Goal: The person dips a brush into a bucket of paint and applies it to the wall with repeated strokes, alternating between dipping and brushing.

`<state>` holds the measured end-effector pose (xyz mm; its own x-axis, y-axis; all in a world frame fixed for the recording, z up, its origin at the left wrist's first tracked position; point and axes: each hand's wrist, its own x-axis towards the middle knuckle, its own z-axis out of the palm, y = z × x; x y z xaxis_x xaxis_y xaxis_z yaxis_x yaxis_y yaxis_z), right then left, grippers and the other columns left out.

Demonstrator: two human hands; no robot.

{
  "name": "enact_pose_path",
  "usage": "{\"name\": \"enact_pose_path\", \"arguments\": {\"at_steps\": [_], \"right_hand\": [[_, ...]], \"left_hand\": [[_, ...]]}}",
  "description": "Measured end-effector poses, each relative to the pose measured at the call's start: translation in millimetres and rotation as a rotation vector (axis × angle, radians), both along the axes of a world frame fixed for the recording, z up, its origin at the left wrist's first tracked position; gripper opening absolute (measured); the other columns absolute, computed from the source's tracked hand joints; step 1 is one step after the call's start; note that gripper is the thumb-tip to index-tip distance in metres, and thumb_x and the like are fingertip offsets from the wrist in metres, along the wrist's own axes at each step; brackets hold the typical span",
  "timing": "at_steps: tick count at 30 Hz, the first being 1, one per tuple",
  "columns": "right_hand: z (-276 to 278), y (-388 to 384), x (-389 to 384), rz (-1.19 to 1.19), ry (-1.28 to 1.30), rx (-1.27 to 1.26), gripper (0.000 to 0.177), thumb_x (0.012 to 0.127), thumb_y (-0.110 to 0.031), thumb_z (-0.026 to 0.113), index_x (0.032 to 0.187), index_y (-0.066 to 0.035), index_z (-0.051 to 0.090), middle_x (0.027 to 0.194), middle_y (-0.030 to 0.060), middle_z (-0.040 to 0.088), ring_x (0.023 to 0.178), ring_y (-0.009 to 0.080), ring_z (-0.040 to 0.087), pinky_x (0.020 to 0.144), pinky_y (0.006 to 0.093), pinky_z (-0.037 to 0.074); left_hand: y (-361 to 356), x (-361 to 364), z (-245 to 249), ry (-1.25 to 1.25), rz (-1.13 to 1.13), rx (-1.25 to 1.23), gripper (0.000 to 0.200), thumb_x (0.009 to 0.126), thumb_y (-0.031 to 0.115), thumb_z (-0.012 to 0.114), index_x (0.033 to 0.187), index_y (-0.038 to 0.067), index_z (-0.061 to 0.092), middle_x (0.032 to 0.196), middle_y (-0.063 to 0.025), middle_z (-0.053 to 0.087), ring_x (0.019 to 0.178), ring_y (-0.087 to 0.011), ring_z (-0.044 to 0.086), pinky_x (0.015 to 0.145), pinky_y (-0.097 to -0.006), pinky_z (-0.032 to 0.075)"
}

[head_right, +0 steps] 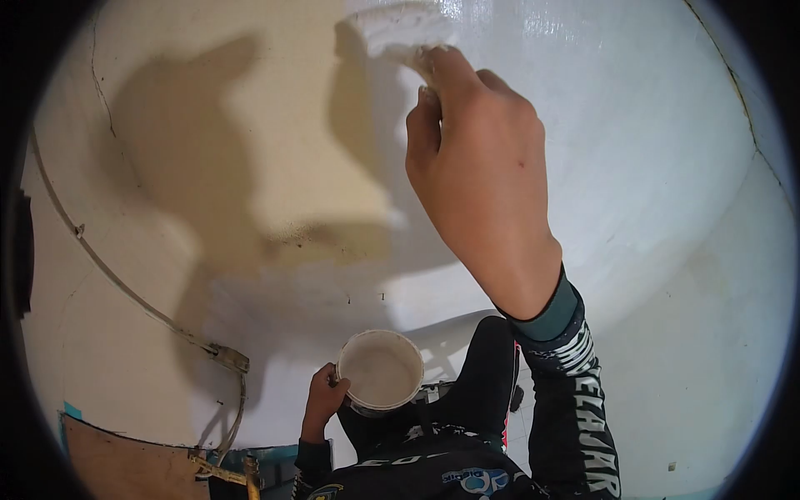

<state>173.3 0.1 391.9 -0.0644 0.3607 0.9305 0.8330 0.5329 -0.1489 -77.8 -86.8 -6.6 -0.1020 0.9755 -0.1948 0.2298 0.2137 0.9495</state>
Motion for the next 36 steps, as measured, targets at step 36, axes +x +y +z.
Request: {"name": "enact_pose_path", "arguments": {"at_steps": [36], "right_hand": [[-317.7, -25.3, 27.0, 0.690, -0.518, -1.284, 0.033, 0.083, -0.006, 0.064, 0.115, -0.002, 0.066, 0.083, 0.0214, 0.070, 0.085, 0.0422, 0.068, 0.077, 0.0513, 0.054]], "left_hand": [[-15.3, 20.9, 33.9, 0.001, -0.009, -0.060, 0.017, 0.084, 0.006, 0.065, 0.086, 0.003, 0.048, 0.070, -0.0018, 0.052, 0.052, -0.0092, 0.056, 0.046, -0.0272, 0.048]]}}
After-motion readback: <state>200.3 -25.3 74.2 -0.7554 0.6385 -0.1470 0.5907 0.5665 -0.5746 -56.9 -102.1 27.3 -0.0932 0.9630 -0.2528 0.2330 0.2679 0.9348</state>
